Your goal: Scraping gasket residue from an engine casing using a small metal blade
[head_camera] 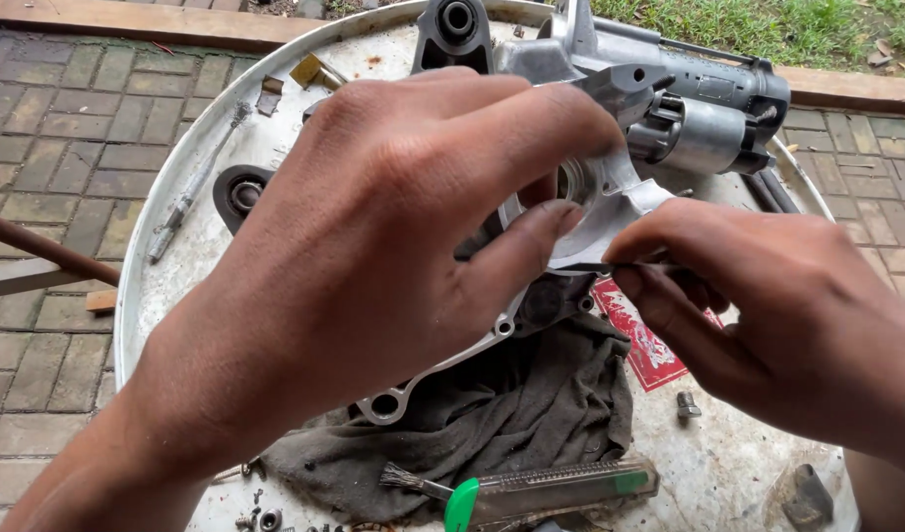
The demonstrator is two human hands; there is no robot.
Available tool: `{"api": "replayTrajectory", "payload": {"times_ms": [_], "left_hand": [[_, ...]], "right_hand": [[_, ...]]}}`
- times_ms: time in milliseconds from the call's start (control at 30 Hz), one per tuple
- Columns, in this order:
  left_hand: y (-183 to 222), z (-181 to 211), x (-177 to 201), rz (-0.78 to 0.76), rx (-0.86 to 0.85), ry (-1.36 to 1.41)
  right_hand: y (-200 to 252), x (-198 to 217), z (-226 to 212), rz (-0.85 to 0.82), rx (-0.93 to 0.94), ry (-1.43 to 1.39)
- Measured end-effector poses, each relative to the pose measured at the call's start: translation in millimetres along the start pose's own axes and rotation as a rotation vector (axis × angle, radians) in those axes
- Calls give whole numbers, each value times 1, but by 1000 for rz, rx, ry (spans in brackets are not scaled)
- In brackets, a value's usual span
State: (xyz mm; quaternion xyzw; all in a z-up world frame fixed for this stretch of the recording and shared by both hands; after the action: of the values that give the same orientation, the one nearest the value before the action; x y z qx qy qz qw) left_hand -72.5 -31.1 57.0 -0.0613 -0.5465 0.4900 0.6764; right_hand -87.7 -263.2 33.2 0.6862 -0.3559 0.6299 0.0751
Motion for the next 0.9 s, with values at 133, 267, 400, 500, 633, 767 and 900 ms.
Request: {"api": "replayTrajectory", "payload": {"times_ms": [133,267,400,500,633,767,900], "left_hand": [[9,-1,-1,1,9,-7],[10,-2,-2,5,18,-15],[11,-7,-1,6,24,-24],[12,-7,-2,9,30,-34],[14,-6,-4,13,32,-40],[10,-11,-3,17,33,-45],[12,-12,0,27,39,-57]], "right_hand": [[-4,-6,-2,-40,46,47],[-10,-8,-9,0,105,59],[-10,-9,-15,43,132,136],[-11,-9,-20,74,98,118],[-11,-10,-27,96,24,124],[-16,-11,-36,81,-35,122],[-19,-14,-32,117,-74,107]]}}
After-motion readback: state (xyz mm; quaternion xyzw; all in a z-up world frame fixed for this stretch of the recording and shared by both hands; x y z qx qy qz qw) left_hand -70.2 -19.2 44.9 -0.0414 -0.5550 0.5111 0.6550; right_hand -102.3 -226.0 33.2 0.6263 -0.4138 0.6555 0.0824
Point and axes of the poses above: each hand's wrist, its own y-axis away from the middle knuckle, its own x-axis out of the back of the hand, z = x × y, the point moved 2 cm from there along -y, towards the middle knuckle, and after that the axes turned 12 degrees about x, right-handed, at the moved point
